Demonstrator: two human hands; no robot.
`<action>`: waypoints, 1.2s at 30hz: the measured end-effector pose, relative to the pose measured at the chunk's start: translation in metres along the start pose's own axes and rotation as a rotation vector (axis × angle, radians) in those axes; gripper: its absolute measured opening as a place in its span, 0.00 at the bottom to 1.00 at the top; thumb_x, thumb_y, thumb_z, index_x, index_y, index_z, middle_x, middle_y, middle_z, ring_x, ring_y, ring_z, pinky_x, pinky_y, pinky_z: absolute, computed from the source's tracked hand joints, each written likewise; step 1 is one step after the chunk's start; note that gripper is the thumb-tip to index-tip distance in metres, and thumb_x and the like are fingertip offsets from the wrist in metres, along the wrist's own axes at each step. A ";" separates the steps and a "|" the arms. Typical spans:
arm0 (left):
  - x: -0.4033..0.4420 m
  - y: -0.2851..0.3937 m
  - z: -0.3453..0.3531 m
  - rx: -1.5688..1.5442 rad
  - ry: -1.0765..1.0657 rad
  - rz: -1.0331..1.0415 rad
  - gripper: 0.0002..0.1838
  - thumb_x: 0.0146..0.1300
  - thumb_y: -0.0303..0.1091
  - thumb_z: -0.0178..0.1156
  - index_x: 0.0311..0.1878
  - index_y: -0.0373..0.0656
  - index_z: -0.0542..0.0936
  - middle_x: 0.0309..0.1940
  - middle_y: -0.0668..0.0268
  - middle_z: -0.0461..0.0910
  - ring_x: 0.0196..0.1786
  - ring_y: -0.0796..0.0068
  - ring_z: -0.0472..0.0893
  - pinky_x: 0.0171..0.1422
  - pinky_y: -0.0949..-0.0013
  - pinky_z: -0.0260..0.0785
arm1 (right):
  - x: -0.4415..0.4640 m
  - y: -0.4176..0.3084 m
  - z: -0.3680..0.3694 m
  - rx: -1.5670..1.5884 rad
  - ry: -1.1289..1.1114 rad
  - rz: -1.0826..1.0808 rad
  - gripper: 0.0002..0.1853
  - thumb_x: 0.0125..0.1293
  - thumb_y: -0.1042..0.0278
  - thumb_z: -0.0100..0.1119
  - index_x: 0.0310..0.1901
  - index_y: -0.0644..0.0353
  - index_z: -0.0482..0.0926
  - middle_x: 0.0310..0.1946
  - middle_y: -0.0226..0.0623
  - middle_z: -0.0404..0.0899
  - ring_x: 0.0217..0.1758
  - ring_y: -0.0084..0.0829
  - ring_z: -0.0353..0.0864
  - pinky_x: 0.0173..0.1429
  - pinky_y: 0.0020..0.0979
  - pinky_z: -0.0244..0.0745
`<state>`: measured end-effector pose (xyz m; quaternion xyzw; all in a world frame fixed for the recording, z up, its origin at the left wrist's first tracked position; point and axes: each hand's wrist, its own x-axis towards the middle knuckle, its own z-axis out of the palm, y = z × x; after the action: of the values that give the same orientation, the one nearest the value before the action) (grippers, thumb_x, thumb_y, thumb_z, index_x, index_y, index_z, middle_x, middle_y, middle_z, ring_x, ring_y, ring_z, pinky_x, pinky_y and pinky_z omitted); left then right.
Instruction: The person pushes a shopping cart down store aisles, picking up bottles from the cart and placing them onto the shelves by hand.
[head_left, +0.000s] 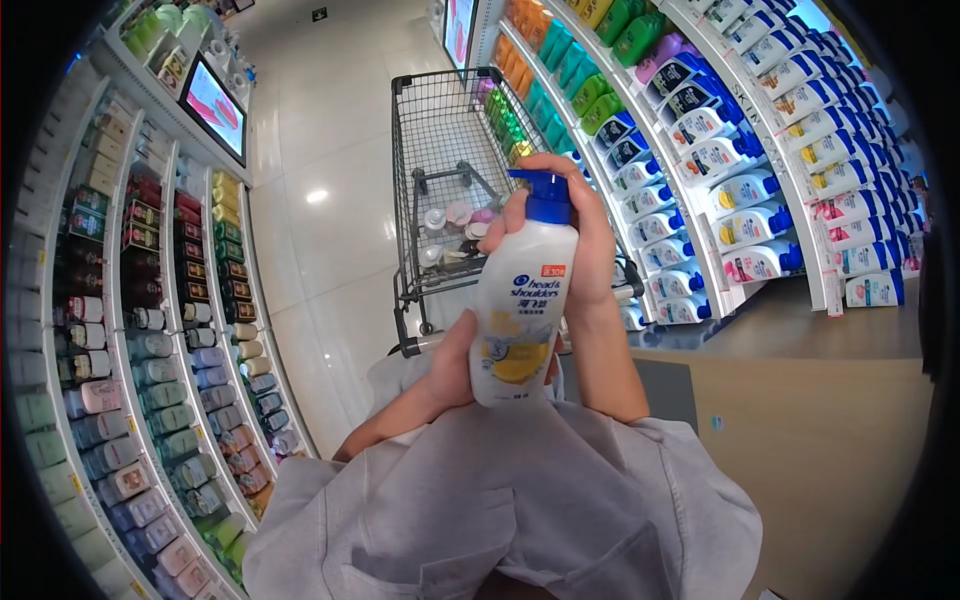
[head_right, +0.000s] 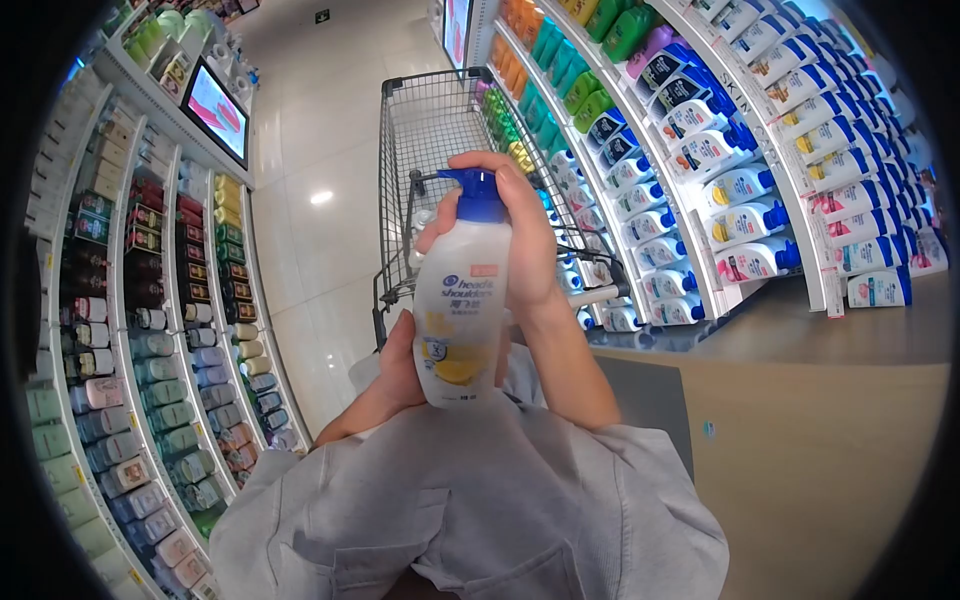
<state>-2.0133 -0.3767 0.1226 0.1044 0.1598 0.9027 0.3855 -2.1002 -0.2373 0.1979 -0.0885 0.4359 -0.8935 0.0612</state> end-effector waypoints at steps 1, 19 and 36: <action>-0.002 -0.001 0.001 0.012 0.000 -0.002 0.53 0.66 0.80 0.43 0.75 0.38 0.65 0.55 0.49 0.78 0.50 0.52 0.82 0.53 0.54 0.75 | -0.002 -0.001 0.000 0.002 0.006 0.001 0.22 0.82 0.55 0.31 0.60 0.61 0.70 0.31 0.43 0.79 0.34 0.44 0.85 0.43 0.42 0.81; -0.008 -0.007 0.000 -0.028 0.005 -0.015 0.50 0.70 0.77 0.38 0.75 0.38 0.64 0.59 0.51 0.78 0.53 0.54 0.82 0.59 0.53 0.74 | -0.008 0.002 -0.002 0.042 0.101 0.034 0.21 0.82 0.55 0.34 0.57 0.61 0.71 0.28 0.42 0.79 0.33 0.42 0.85 0.41 0.41 0.81; -0.006 -0.001 -0.010 -0.036 0.038 0.023 0.49 0.73 0.74 0.28 0.78 0.39 0.62 0.67 0.46 0.73 0.63 0.45 0.78 0.66 0.45 0.71 | -0.010 0.011 0.001 -0.156 0.167 -0.003 0.29 0.81 0.50 0.35 0.73 0.61 0.63 0.39 0.46 0.82 0.40 0.41 0.87 0.45 0.39 0.84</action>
<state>-2.0112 -0.3822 0.1128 0.0818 0.1497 0.9116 0.3739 -2.0900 -0.2429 0.1887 -0.0188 0.5075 -0.8613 0.0165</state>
